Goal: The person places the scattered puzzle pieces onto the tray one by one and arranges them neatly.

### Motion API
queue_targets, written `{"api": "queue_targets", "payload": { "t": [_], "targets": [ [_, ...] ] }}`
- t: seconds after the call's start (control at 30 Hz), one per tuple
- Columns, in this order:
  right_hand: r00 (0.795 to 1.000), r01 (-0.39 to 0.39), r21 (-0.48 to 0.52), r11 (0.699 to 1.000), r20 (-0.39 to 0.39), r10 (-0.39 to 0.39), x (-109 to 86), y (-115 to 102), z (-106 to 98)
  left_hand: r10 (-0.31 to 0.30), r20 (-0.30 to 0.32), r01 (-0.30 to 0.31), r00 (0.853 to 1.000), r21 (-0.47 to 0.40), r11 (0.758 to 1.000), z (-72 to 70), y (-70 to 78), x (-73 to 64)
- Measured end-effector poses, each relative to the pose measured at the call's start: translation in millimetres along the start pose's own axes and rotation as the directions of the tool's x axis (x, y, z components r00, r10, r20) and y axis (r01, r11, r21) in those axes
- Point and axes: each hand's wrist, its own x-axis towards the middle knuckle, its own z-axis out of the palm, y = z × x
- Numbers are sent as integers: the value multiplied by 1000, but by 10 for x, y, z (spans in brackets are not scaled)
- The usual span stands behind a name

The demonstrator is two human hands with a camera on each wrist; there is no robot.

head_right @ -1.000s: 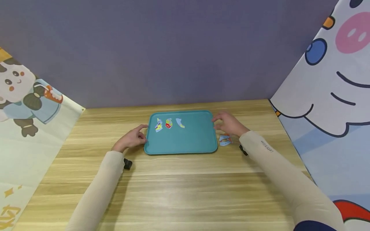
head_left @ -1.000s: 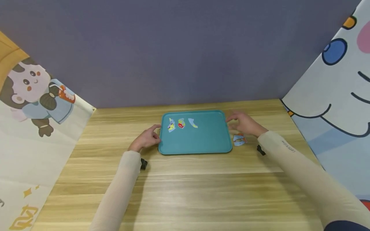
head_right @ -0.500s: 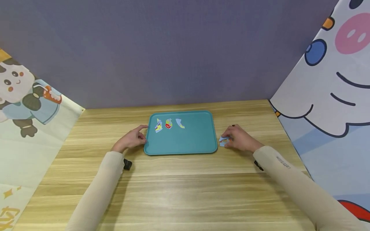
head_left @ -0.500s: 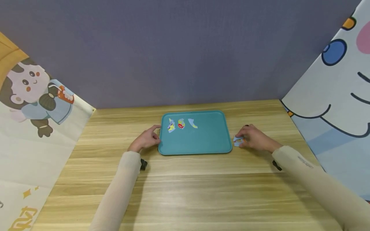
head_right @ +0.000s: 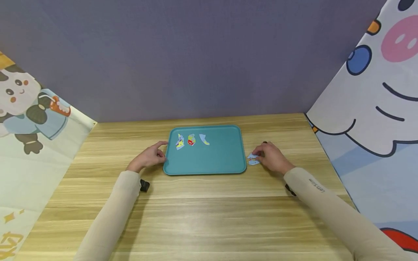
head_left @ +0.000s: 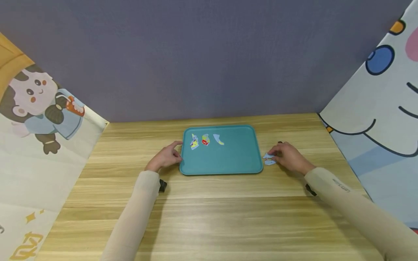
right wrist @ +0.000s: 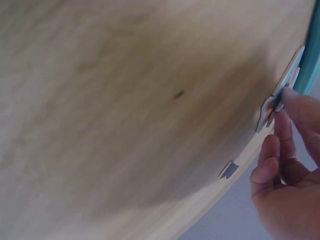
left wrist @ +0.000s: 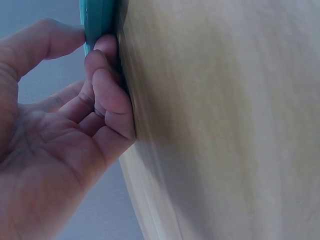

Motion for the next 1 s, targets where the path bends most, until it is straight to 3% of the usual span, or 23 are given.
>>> {"api": "queue_targets", "payload": {
  "t": [0.43, 0.77, 1.0],
  "targets": [
    [992, -102, 14, 995, -67, 103, 102, -75, -59, -1, 6, 1, 1000, -18, 1000, 0, 11, -10],
    [990, -138, 85, 987, -30, 141, 462, -415, 21, -11, 10, 11, 1000, -11, 1000, -21, 26, -15],
    [988, -155, 65, 986, 21, 154, 742, -566, 166, -15, 14, 15, 1000, -16, 1000, -21, 42, -32]
  ]
}}
